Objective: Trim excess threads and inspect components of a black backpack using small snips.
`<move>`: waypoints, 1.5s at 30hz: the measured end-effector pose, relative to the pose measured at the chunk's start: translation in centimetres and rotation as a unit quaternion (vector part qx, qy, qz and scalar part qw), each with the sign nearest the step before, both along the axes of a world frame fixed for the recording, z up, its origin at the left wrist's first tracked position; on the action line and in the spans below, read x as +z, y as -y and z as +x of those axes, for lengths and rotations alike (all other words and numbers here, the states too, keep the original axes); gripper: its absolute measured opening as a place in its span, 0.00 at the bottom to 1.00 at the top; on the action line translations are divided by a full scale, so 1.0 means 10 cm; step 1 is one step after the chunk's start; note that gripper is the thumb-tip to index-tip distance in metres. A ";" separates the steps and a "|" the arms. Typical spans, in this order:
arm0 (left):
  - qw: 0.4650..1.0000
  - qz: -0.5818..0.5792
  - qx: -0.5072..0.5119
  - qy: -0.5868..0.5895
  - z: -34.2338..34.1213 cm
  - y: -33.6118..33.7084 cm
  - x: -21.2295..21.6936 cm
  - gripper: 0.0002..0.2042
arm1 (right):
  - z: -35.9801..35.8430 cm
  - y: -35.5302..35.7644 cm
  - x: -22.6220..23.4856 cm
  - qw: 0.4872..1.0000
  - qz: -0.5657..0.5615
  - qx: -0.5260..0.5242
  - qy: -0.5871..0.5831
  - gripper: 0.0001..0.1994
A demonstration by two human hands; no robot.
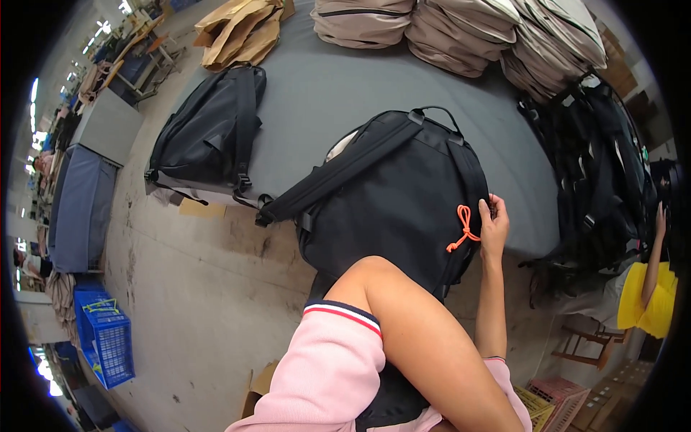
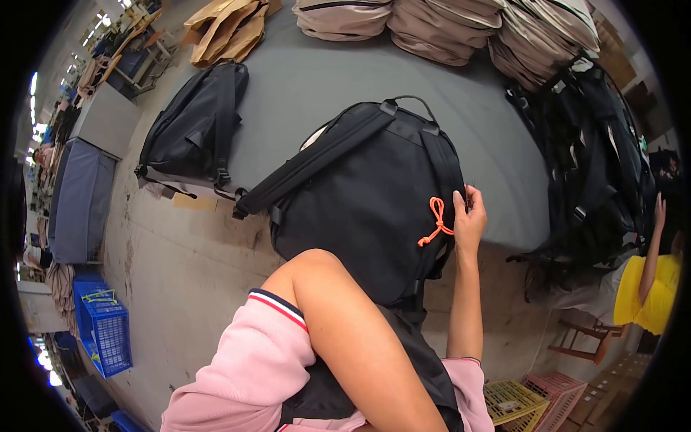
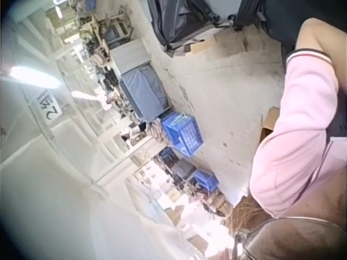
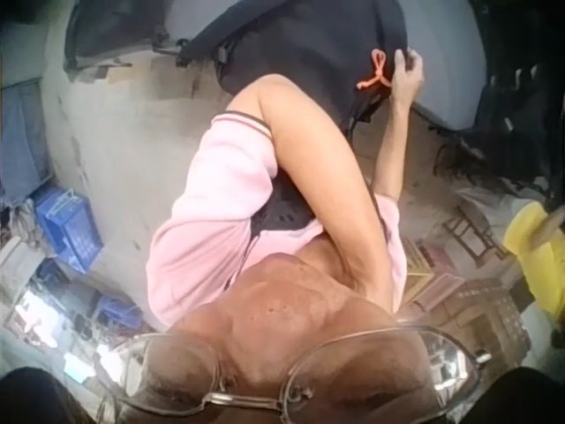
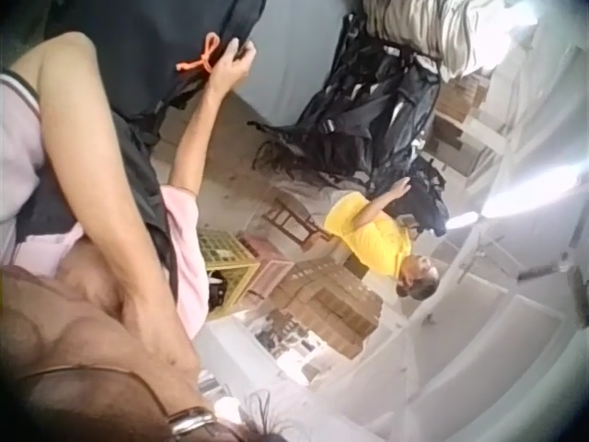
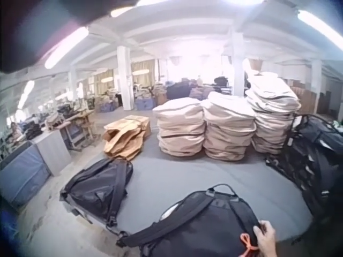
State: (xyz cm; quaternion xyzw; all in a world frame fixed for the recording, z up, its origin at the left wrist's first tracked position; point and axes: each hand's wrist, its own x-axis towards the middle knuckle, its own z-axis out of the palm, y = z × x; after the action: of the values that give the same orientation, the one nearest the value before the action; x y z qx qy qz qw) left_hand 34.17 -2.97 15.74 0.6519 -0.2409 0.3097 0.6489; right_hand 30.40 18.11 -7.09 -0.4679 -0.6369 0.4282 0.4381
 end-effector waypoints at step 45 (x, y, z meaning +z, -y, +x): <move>0.649 -0.401 0.534 -0.365 -3.51 -3.17 -2.10 0.11 | -1.13 -1.27 0.17 0.957 -0.245 0.149 -0.031 0.07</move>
State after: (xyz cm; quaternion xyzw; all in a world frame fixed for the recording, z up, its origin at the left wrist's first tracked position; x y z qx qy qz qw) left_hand -0.89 28.71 -5.21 0.4042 0.5527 0.4061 0.6052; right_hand 19.07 30.78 -5.41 -0.4471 -0.5613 0.6459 0.2602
